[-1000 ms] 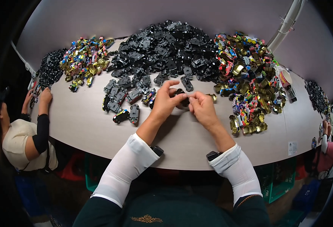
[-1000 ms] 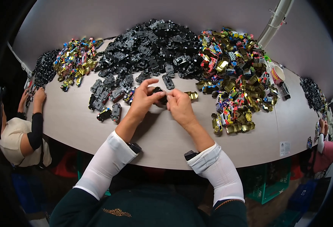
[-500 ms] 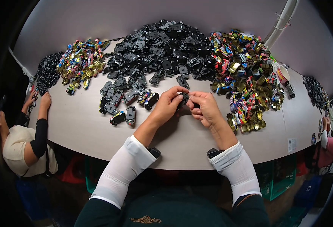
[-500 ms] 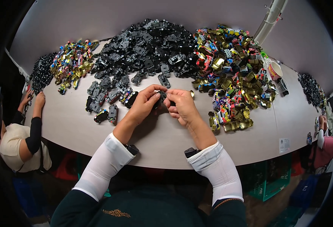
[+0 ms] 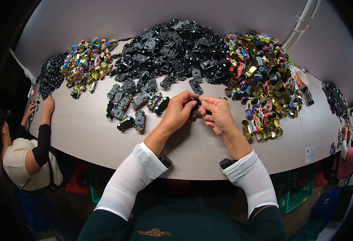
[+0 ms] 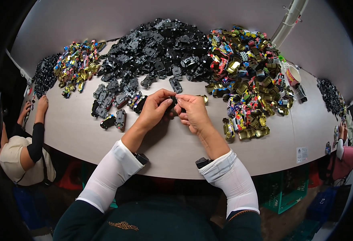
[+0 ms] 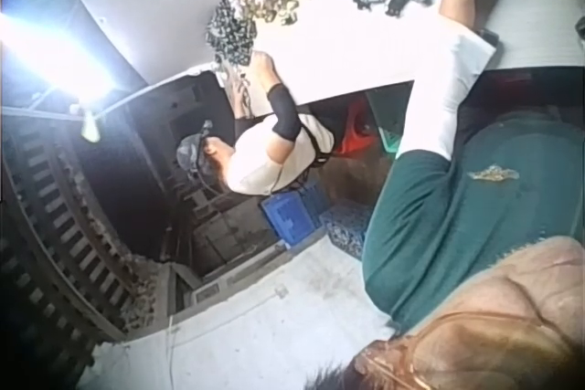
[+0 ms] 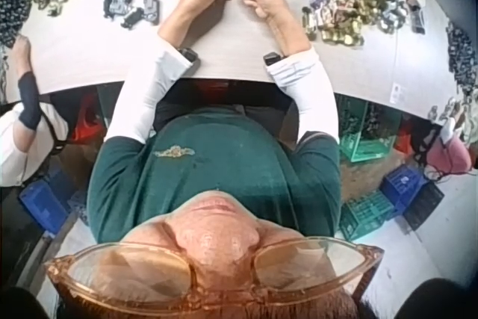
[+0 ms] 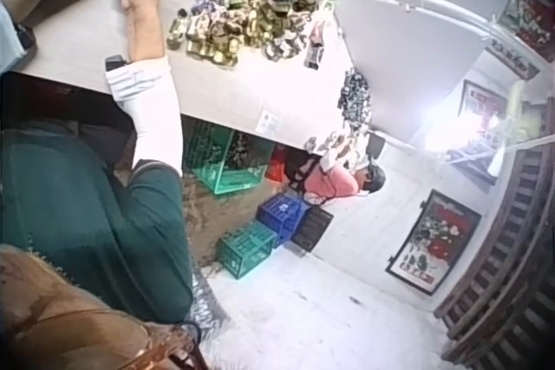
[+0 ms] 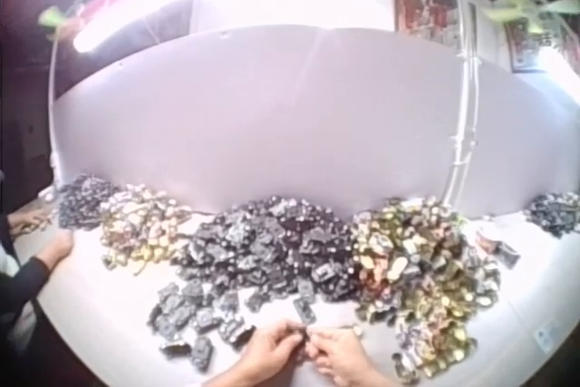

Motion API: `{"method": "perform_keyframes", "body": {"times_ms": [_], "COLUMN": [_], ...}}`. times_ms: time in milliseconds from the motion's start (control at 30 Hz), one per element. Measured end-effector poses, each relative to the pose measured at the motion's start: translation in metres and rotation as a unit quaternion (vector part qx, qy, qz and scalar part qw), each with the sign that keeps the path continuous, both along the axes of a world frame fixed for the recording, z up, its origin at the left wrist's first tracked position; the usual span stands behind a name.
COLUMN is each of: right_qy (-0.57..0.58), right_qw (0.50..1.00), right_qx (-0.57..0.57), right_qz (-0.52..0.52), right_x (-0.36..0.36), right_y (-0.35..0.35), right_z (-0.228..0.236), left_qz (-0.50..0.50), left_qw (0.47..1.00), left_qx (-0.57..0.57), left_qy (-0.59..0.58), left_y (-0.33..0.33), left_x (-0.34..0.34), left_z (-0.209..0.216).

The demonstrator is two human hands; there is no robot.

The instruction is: Manually assembling various small parts onto toy cars on a production line.

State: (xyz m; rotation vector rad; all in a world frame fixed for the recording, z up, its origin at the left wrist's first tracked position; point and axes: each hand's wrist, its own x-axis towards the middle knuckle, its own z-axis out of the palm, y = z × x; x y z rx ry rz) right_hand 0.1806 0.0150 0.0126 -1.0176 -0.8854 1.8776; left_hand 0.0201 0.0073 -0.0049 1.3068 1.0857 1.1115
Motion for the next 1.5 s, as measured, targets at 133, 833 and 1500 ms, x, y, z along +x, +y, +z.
{"method": "perform_keyframes", "body": {"times_ms": [133,833,1500], "right_qy": [0.004,-0.101,-0.101], "right_qw": [1.0,0.993,0.991], "right_qx": [-0.007,0.052,0.001], "right_qz": [-0.002,-0.015,0.088], "right_x": [-0.001,-0.015,0.003], "right_y": [0.0,-0.007,0.002], "right_z": [-0.002,-0.01,0.008], "left_qz": [0.013,0.061,0.061], "left_qw": [1.0,0.996,0.951], "left_qx": [0.009,0.065,0.194], "left_qy": [0.009,0.024,0.234], "left_y": [0.0,0.001,-0.014], "left_x": [0.0,0.002,0.001], "left_z": [0.0,-0.008,0.013]}}
